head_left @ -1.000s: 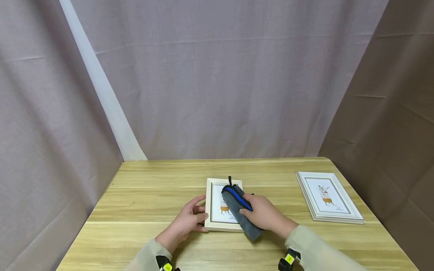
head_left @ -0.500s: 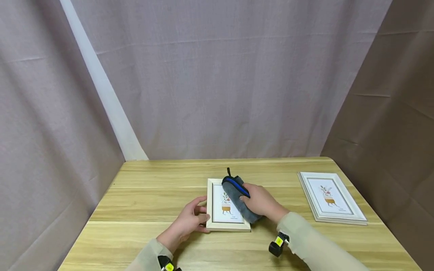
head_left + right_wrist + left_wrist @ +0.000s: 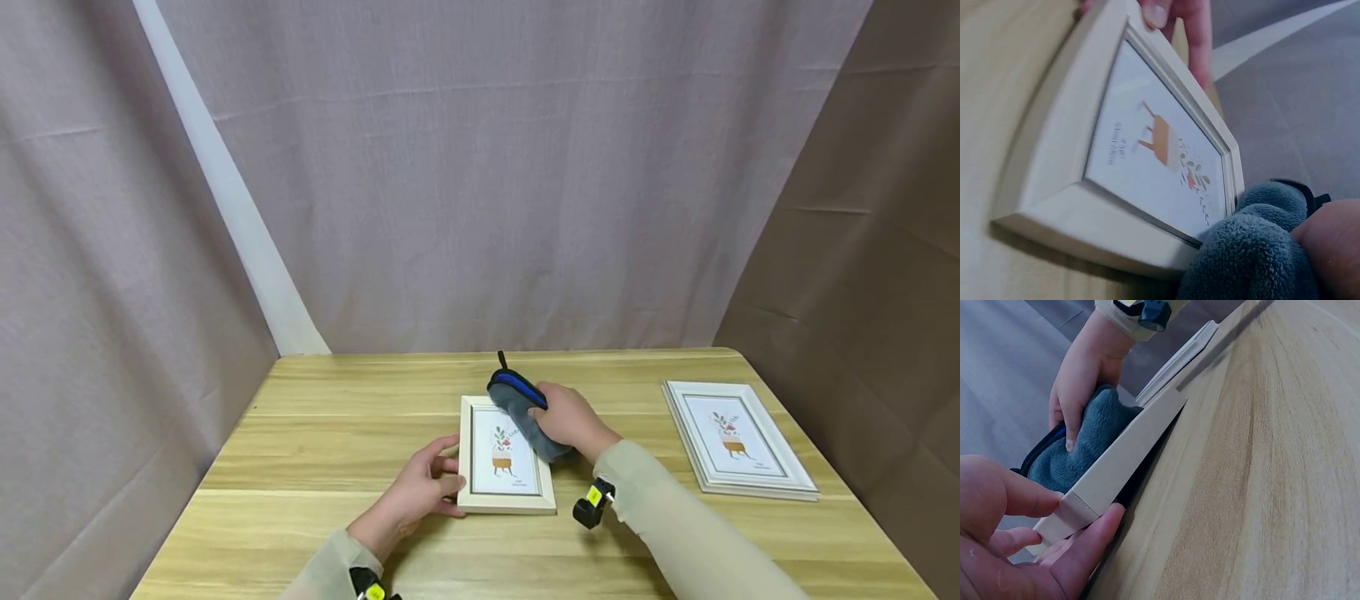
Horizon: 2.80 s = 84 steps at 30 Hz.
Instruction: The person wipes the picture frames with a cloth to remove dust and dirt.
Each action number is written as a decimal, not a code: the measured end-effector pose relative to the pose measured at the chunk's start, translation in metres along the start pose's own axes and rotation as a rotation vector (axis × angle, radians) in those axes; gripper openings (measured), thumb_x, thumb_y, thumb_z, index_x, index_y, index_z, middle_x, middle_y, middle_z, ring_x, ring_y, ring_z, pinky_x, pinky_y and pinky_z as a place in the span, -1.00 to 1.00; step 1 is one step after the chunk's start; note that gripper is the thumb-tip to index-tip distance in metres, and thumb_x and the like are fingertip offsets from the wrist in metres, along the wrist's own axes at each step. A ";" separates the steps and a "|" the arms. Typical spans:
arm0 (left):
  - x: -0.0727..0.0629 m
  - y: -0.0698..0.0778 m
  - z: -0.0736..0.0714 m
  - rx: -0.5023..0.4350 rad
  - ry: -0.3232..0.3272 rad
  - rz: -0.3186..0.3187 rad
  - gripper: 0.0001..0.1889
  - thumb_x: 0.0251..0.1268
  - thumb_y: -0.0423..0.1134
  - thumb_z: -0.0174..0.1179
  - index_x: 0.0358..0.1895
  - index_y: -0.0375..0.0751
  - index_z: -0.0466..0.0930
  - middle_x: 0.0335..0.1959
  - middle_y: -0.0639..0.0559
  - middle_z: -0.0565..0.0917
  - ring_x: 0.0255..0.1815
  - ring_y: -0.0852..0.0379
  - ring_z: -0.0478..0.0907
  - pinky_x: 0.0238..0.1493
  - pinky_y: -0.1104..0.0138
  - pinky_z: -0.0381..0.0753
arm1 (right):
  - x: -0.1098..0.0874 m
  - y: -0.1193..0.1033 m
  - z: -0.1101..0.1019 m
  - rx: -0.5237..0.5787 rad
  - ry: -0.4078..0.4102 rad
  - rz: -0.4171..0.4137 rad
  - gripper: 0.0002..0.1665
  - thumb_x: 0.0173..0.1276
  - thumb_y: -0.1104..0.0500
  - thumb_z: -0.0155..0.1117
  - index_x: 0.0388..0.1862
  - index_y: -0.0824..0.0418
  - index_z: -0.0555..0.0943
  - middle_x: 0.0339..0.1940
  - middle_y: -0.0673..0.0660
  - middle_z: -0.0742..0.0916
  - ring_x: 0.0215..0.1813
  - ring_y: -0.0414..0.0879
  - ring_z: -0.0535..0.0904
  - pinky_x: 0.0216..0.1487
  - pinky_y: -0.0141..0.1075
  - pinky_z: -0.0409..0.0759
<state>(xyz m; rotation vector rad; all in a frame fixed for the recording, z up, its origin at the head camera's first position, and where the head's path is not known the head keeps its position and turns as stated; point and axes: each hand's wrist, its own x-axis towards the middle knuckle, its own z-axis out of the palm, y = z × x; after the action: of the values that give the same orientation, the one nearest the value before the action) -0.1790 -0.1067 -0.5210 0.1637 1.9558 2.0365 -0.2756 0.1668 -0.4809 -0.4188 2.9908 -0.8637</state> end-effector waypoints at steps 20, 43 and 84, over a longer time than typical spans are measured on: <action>-0.004 0.000 -0.007 -0.114 -0.094 -0.033 -0.12 0.44 -0.61 0.20 0.77 -0.32 0.06 0.32 -0.46 0.63 0.00 -0.17 0.77 -0.13 -0.03 0.87 | -0.005 -0.020 0.010 -0.064 0.042 0.008 -0.46 0.55 0.18 0.39 0.41 0.41 0.64 0.23 0.36 0.78 0.20 0.30 0.72 0.26 0.18 0.68; -0.001 0.001 -0.008 -0.091 -0.090 -0.039 -0.12 0.45 -0.59 0.23 0.77 -0.34 0.06 0.28 -0.42 0.63 -0.05 -0.10 0.77 -0.16 -0.01 0.87 | 0.007 -0.052 0.032 -0.005 0.056 -0.008 -0.53 0.56 0.12 0.39 0.36 0.25 0.71 0.17 0.25 0.82 0.18 0.25 0.74 0.25 0.16 0.67; -0.001 0.003 0.001 -0.100 -0.022 -0.048 -0.15 0.44 -0.64 0.19 0.75 -0.36 0.10 0.20 -0.42 0.69 -0.15 -0.08 0.79 -0.28 0.08 0.87 | -0.009 -0.057 0.037 0.149 -0.003 -0.096 -0.86 0.53 0.14 0.43 -0.07 0.19 0.74 -0.28 0.06 0.75 -0.27 -0.04 0.58 -0.18 -0.11 0.59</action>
<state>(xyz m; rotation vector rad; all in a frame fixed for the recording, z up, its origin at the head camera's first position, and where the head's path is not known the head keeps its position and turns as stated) -0.1785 -0.1058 -0.5177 0.1147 1.8227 2.0868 -0.2493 0.1029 -0.4833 -0.5630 2.8980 -1.0839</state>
